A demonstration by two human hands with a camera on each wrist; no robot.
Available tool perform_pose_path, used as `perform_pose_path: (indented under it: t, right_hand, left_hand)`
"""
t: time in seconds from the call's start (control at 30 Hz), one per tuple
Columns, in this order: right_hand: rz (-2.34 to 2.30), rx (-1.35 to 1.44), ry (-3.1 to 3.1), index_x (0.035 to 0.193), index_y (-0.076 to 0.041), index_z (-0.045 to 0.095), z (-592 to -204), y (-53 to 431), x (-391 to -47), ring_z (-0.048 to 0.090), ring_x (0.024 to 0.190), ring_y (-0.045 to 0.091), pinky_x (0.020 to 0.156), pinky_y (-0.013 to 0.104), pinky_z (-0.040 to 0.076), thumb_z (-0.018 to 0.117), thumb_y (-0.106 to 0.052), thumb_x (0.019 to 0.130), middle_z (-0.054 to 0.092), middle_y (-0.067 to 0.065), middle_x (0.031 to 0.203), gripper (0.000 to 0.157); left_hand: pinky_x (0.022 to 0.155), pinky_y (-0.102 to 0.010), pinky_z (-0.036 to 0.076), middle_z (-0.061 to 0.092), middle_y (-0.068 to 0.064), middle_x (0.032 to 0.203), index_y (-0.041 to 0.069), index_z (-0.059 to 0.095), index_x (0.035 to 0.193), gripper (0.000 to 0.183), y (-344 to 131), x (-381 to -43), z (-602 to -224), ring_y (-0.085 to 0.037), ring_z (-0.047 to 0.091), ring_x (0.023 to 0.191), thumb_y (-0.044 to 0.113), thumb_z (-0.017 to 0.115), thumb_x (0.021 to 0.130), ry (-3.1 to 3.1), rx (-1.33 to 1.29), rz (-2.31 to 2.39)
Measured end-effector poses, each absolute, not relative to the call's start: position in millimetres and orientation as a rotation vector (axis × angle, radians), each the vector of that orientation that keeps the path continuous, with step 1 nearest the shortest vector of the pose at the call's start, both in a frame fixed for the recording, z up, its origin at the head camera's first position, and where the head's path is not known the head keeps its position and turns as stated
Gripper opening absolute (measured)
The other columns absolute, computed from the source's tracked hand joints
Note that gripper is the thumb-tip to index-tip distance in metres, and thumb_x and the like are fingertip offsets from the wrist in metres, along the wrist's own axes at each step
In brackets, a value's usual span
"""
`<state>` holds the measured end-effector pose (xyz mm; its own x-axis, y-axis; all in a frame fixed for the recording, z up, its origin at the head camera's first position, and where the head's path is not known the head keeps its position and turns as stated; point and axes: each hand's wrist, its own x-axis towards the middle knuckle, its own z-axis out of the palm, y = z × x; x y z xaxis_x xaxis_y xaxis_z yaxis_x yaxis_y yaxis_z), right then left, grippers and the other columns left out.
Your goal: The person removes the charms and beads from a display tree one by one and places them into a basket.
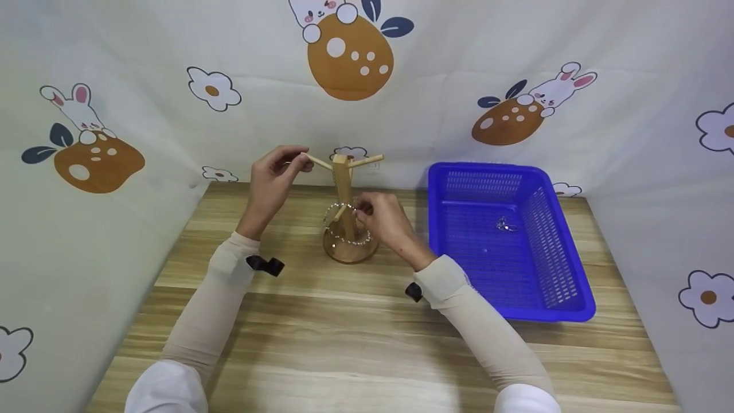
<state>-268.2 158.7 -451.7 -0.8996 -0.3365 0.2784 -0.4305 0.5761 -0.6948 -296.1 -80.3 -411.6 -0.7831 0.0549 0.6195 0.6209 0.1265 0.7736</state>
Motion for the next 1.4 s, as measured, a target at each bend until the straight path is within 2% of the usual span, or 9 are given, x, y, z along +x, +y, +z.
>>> perform_pose_path:
  t: [0.33, 1.13, 1.4]
  right_hand:
    - [1.198, 0.671, -2.652, 0.098, 0.003, 0.079, -453, 159, -268, 0.077, 0.085, 0.031, 0.079, 0.042, 0.069, 0.079, 0.001, 0.093, 0.081, 0.018, 0.096, 0.005]
    - [1.157, 0.680, -2.599, 0.099, 0.002, 0.081, -446, 159, -262, 0.077, 0.085, 0.031, 0.079, 0.046, 0.069, 0.081, 0.000, 0.091, 0.081, 0.017, 0.097, 0.008]
    - [1.139, 0.709, -2.596, 0.100, 0.002, 0.081, -440, 157, -260, 0.077, 0.085, 0.028, 0.078, 0.043, 0.068, 0.080, -0.004, 0.094, 0.081, 0.016, 0.099, 0.008]
  left_hand:
    - [0.087, -0.030, 0.069, 0.076, -0.021, 0.105, -0.008, 0.074, 0.117, 0.019, -81, -296, -413, -0.029, 0.079, 0.093, 0.005, 0.067, 0.105, -1.974, -0.674, -1.667]
    - [0.087, -0.031, 0.069, 0.076, -0.021, 0.104, -0.008, 0.074, 0.117, 0.019, -81, -296, -413, -0.029, 0.079, 0.093, 0.004, 0.067, 0.105, -1.964, -0.671, -1.680]
    - [0.087, -0.034, 0.069, 0.076, -0.020, 0.104, -0.007, 0.074, 0.116, 0.018, -82, -297, -413, -0.028, 0.078, 0.093, 0.005, 0.067, 0.105, -1.976, -0.657, -1.675]
